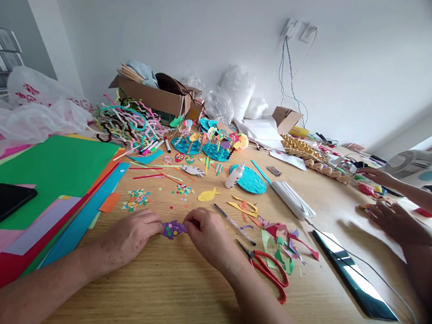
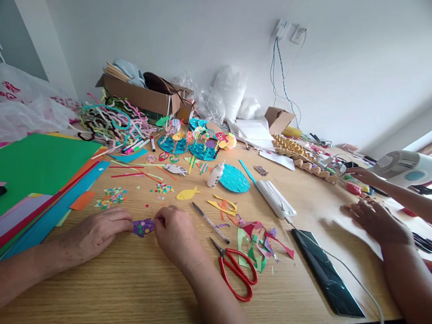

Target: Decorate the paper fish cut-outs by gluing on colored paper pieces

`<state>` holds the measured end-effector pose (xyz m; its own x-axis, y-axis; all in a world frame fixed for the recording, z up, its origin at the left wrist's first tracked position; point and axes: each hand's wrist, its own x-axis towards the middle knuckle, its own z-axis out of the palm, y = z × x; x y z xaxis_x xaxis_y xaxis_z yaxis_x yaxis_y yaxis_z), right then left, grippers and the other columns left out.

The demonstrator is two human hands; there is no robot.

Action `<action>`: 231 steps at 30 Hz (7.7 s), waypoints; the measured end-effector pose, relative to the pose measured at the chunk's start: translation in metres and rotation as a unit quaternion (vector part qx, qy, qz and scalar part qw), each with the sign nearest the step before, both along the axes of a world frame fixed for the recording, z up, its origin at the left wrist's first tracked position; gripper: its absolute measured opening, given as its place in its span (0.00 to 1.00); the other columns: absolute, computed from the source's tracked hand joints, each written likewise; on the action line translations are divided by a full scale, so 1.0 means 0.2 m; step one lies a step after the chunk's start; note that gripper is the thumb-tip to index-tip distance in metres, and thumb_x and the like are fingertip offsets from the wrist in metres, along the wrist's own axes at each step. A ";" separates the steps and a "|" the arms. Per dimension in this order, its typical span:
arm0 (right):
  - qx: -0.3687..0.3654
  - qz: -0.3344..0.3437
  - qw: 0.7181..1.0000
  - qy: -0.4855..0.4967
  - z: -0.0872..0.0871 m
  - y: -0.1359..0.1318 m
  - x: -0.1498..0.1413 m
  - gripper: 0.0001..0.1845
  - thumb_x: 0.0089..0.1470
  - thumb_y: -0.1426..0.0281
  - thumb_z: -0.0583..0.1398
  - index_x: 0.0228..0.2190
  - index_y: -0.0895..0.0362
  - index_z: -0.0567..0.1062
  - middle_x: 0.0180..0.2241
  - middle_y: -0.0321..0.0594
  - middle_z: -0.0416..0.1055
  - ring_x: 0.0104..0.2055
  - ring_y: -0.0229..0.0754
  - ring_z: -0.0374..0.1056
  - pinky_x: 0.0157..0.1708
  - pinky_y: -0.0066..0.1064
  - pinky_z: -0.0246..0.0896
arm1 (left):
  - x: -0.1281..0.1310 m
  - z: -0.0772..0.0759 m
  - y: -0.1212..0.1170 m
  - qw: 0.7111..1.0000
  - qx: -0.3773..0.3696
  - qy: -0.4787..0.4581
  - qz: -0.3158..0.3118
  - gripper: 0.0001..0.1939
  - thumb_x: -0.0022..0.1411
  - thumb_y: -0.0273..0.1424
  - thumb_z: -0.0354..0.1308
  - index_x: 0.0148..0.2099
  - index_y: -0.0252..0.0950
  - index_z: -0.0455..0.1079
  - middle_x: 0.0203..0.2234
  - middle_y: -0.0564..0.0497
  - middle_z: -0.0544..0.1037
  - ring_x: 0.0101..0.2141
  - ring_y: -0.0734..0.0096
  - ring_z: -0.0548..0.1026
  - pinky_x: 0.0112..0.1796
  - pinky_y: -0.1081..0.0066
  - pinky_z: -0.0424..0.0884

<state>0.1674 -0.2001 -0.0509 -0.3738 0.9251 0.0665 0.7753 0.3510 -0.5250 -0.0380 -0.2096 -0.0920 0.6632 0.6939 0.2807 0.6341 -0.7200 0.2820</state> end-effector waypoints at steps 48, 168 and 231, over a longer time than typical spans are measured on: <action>-0.036 0.088 0.956 -0.277 0.06 0.45 -0.09 0.10 0.52 0.67 0.58 0.35 0.54 0.78 0.36 0.42 0.75 0.38 0.44 0.70 0.27 0.27 0.53 | -0.02 0.02 0.02 0.995 -0.089 -0.049 0.002 0.23 0.45 0.13 0.39 0.34 0.38 0.69 0.31 0.52 0.74 0.37 0.69 0.70 0.39 0.72 0.67; -0.112 0.141 0.983 0.041 0.08 0.20 -0.19 0.05 0.46 0.79 0.58 0.26 0.60 0.74 0.22 0.30 0.66 0.24 0.30 0.60 0.22 0.19 0.50 | -0.02 0.03 0.08 0.936 -0.212 -0.237 0.149 0.09 0.56 0.32 0.48 0.30 0.36 0.68 0.25 0.53 0.74 0.29 0.69 0.71 0.31 0.72 0.67; -0.051 0.178 0.956 -0.226 0.11 0.17 -0.10 0.10 0.48 0.71 0.56 0.31 0.56 0.77 0.33 0.39 0.75 0.32 0.38 0.67 0.24 0.25 0.49 | -0.02 0.03 0.03 0.992 -0.091 -0.087 0.031 0.15 0.56 0.18 0.44 0.35 0.36 0.69 0.29 0.51 0.75 0.34 0.69 0.73 0.36 0.72 0.68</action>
